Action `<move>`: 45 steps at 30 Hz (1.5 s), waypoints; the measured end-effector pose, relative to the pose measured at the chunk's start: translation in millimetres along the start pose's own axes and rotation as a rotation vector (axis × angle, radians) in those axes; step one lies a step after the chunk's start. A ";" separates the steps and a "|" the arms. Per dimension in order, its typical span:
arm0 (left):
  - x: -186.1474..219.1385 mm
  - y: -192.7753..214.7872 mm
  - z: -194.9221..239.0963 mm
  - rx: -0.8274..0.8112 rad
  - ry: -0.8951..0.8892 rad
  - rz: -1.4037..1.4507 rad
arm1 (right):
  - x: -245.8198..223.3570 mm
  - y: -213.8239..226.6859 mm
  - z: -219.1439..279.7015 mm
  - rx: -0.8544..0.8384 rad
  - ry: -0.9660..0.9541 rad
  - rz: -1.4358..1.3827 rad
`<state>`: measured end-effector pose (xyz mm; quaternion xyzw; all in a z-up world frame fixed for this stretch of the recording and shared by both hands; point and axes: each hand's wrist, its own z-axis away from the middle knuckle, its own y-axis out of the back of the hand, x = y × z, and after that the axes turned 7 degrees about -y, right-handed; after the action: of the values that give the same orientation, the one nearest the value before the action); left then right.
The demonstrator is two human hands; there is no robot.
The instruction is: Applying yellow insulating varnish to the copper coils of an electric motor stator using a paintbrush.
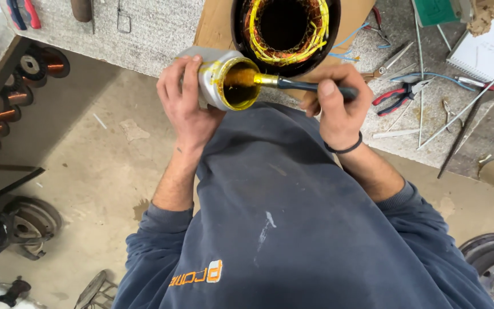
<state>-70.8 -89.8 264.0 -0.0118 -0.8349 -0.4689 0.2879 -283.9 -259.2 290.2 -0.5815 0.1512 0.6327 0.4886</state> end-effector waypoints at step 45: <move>-161.1 -113.1 102.0 0.253 0.529 0.538 | 31.2 14.1 -111.9 0.171 0.140 0.624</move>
<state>-17.1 -32.2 56.7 -0.0733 -0.7501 -0.2569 0.6049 -224.5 -337.1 226.2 -0.5060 0.4079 0.6954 0.3066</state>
